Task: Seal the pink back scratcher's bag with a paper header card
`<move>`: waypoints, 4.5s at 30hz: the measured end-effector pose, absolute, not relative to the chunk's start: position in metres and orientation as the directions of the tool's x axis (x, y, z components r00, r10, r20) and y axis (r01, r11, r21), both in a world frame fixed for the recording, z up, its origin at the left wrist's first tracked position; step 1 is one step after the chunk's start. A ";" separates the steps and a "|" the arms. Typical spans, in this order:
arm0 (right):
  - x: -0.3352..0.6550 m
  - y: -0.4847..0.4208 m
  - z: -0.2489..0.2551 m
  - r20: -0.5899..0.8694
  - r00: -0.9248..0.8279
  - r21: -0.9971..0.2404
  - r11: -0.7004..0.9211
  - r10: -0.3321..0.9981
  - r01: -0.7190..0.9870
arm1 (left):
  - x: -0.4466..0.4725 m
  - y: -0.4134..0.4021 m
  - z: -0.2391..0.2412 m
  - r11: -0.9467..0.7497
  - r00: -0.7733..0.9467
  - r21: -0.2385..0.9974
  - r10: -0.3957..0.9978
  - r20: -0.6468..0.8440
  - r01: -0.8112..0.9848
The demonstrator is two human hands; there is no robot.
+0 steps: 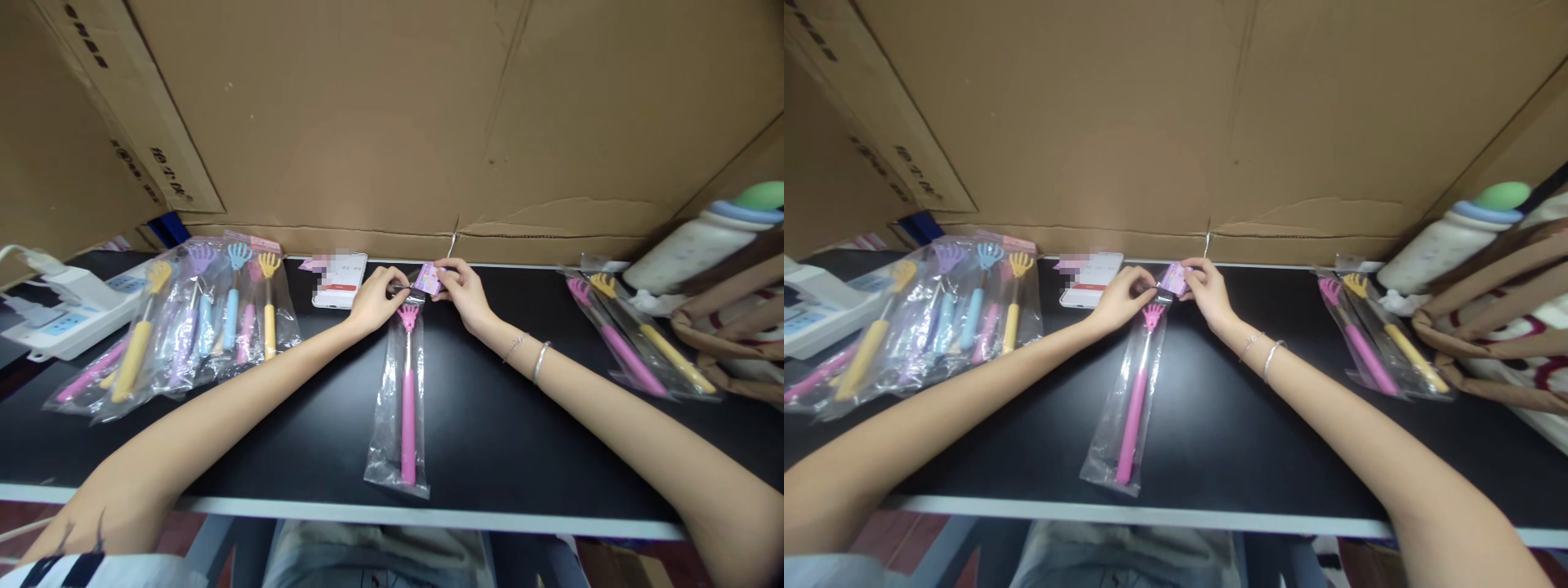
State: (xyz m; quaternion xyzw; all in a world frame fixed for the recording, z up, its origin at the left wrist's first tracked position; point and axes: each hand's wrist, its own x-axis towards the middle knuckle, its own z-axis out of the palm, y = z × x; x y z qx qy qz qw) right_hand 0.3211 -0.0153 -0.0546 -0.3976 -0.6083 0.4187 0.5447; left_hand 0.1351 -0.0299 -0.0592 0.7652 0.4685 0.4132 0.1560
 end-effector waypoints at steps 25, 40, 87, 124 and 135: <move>0.320 -0.013 -0.057 0.386 -0.169 -0.913 0.402 0.907 0.074 | 0.135 -0.031 -0.059 -0.526 0.222 0.732 0.849 0.479 0.434; 0.320 -0.017 -0.054 0.411 -0.161 -0.895 0.431 0.897 0.116 | 0.138 -0.033 -0.058 -0.456 0.242 0.858 0.883 0.402 0.238; 0.317 -0.030 -0.034 0.533 -0.306 -0.735 0.611 0.789 0.295 | 0.136 -0.029 -0.061 -0.468 0.216 0.809 0.883 0.416 0.356; 0.314 0.013 -0.009 0.529 -0.297 -0.672 0.606 0.795 0.426 | 0.136 -0.029 -0.059 -0.469 0.233 0.795 0.883 0.408 0.385; 0.310 0.004 -0.016 0.546 -0.297 -0.663 0.621 0.783 0.419 | 0.136 -0.030 -0.059 -0.495 0.253 0.786 0.868 0.428 0.371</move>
